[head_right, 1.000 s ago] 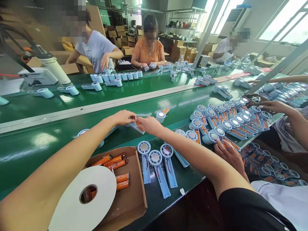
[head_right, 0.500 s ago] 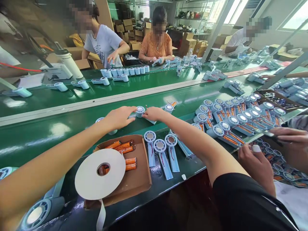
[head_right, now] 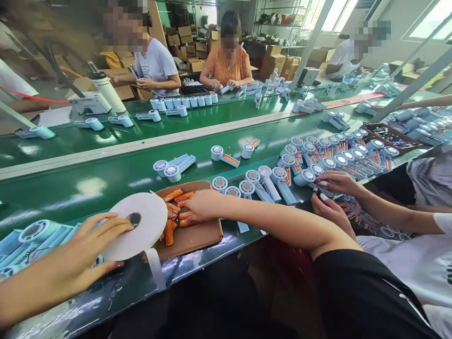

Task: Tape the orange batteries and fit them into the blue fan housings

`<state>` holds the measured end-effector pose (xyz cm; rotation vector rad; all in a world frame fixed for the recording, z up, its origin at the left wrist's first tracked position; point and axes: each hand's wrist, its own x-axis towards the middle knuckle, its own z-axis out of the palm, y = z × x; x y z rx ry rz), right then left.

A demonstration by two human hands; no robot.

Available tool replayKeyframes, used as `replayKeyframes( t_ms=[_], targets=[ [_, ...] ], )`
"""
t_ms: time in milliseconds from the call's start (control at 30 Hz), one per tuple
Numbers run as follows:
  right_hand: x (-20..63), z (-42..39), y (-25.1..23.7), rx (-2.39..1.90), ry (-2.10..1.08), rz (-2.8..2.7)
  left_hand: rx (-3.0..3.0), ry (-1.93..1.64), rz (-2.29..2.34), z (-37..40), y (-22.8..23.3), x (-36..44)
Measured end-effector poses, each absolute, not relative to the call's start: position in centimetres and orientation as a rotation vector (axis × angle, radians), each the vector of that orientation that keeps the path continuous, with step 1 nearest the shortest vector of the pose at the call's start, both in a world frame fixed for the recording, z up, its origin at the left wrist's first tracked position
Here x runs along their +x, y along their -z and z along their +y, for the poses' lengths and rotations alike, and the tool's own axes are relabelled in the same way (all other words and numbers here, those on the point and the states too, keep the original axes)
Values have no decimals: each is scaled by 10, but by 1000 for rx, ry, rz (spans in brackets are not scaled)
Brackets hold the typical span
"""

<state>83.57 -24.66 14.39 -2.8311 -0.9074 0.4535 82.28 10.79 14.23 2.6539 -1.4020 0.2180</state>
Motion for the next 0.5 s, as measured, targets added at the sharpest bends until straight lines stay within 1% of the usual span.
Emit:
replayKeyframes(
  t_ms=[133,233,300,433,500],
  targets=[
    [835,-231,-132,-2798,-611,-865,2607,-374,-1332,117,-139,795],
    [836,-238,-134,-2630,-605,-841,2579,-406,-1280,119,-133,774],
    [833,-247,-137,-2403,-525,-681,2576,-420,-1255,120,-132,763],
    [813,-255,-145,-1695,-437,-380,2623,-421,-1236,115,-133,747],
    [800,-252,-150,-1519,-420,-361,2615,-470,-1235,109,-134,742]
  ],
)
